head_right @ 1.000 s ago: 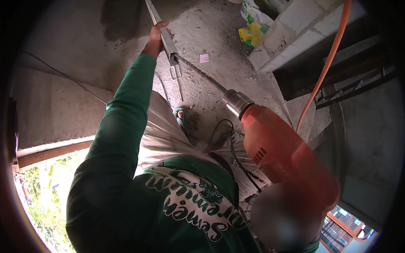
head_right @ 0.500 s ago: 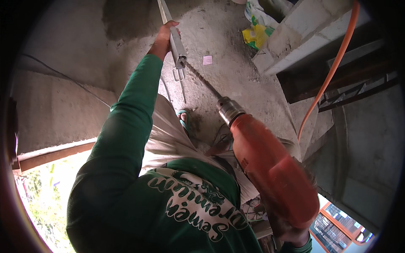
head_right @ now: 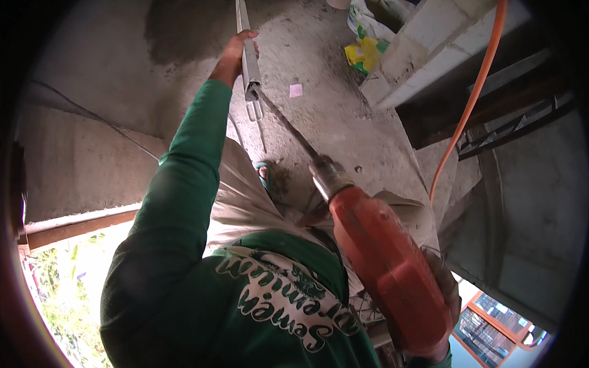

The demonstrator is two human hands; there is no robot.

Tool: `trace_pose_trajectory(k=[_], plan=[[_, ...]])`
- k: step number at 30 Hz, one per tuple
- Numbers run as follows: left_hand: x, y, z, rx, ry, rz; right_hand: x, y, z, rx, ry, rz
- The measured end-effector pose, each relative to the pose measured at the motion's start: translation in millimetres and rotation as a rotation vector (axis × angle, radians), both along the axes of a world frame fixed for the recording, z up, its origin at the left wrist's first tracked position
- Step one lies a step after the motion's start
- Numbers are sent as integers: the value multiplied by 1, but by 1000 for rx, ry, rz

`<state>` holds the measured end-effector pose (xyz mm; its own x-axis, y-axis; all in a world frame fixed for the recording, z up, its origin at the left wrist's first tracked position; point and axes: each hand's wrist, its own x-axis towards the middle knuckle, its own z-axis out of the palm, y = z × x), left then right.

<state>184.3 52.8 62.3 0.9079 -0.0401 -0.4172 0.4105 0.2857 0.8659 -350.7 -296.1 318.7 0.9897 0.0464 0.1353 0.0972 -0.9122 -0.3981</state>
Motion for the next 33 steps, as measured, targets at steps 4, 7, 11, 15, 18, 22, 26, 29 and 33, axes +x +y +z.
trace_pose_trajectory(k=[4,7,11,15,18,22,26,29,33], plan=[[-4,0,11,-128,-27,101,-17,-8,-2,69,-15,-67],[-5,-3,12,-174,-55,116,-24,-12,-4,120,-35,-100],[-3,-1,8,-129,-41,97,-27,3,-13,179,-59,-98],[0,2,8,-156,-28,94,-31,30,-28,57,-45,-59],[-2,0,10,-26,-3,96,-33,36,-36,63,-65,-40],[-4,-3,12,-79,29,98,-38,38,-43,83,-75,-28],[2,1,15,-77,4,59,-40,43,-50,172,-20,77],[2,6,17,-25,-10,113,-39,43,-55,202,-41,239],[-3,6,18,-71,-9,106,-36,40,-62,286,30,299]])
